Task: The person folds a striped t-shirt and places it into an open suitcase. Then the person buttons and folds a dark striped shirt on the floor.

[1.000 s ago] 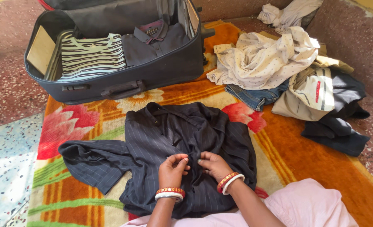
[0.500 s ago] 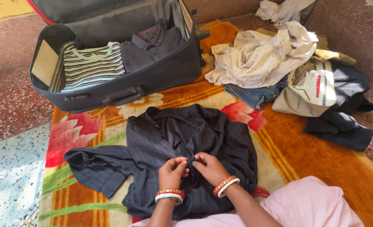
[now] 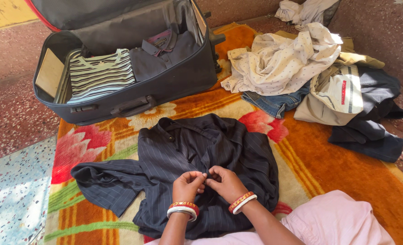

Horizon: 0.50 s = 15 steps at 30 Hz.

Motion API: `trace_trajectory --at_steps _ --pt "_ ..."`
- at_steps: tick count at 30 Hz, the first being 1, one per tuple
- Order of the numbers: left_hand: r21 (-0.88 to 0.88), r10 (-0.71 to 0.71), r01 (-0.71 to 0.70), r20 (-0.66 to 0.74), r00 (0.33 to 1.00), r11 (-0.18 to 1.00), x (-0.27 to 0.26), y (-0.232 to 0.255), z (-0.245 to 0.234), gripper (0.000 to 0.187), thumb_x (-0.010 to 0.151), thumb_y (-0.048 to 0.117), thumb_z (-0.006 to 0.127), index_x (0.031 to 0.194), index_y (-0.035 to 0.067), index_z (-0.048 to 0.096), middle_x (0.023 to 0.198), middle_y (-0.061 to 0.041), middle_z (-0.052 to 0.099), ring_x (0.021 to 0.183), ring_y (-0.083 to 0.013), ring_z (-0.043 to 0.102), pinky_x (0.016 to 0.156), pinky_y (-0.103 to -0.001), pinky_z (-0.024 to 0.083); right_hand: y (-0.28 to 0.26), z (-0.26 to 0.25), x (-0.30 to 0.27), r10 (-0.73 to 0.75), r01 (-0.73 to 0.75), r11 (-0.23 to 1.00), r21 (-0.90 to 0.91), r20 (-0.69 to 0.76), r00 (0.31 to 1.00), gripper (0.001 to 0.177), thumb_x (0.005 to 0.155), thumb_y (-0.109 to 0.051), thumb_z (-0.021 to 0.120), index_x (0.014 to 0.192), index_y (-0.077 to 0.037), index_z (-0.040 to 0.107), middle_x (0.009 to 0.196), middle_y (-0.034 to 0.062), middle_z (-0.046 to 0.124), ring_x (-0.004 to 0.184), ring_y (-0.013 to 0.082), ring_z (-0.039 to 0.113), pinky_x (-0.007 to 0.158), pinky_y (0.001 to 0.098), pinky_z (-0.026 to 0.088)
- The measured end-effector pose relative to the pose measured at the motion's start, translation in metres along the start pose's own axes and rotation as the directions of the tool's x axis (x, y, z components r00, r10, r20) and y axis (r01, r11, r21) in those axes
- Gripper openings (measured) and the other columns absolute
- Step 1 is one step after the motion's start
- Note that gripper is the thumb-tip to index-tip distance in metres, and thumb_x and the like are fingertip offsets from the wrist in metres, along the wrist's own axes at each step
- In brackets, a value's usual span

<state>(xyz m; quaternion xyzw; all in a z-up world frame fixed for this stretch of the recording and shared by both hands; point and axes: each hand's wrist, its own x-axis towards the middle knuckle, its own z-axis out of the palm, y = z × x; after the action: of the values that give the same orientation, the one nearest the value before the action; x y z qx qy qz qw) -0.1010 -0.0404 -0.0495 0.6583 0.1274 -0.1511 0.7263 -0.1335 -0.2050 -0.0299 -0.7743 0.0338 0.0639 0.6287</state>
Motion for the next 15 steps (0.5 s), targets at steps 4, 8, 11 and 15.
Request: trace_trajectory --at_steps 4,8,11,15 --pt "0.09 0.046 -0.038 -0.086 0.995 0.995 -0.008 0.012 0.008 0.014 0.083 0.01 0.079 0.093 0.0 0.077 0.076 -0.005 0.074 0.064 -0.0114 0.068 0.059 -0.026 0.056 -0.009 0.0 -0.003 0.026 -0.026 1.0 -0.01 -0.012 1.0 0.014 0.088 -0.011 0.075 0.092 -0.002 0.065 0.076 -0.0017 0.065 0.071 0.0034 0.059 0.064 0.024 0.05" --pt "0.152 0.055 -0.023 -0.208 0.977 0.988 -0.018 0.022 0.015 0.011 0.084 0.011 0.078 0.092 0.003 0.078 0.076 -0.003 0.075 0.065 -0.0109 0.07 0.06 -0.025 0.058 -0.009 0.002 -0.002 0.006 -0.006 1.0 -0.008 -0.041 0.999 0.015 0.086 -0.011 0.077 0.093 -0.003 0.066 0.076 -0.0032 0.063 0.07 0.0032 0.057 0.064 0.0237 0.05" --pt "0.18 0.081 -0.038 -0.235 0.969 0.983 -0.021 0.023 0.015 0.01 0.085 0.011 0.076 0.092 0.003 0.078 0.078 -0.002 0.076 0.065 -0.0098 0.07 0.06 -0.025 0.056 -0.003 0.003 0.0 -0.014 0.014 1.0 0.003 -0.063 0.998 0.016 0.086 -0.011 0.077 0.095 -0.003 0.067 0.076 -0.0043 0.063 0.07 0.003 0.056 0.064 0.0235 0.05" --pt "0.124 0.104 -0.078 -0.223 0.969 0.989 -0.015 0.017 0.015 0.01 0.086 0.01 0.077 0.092 0.003 0.077 0.079 -0.003 0.074 0.067 -0.0092 0.067 0.06 -0.025 0.056 0.006 0.004 0.006 -0.016 0.018 1.0 0.021 -0.08 0.997 0.014 0.089 -0.014 0.075 0.096 -0.004 0.069 0.077 -0.0055 0.064 0.071 0.0028 0.056 0.065 0.0233 0.049"
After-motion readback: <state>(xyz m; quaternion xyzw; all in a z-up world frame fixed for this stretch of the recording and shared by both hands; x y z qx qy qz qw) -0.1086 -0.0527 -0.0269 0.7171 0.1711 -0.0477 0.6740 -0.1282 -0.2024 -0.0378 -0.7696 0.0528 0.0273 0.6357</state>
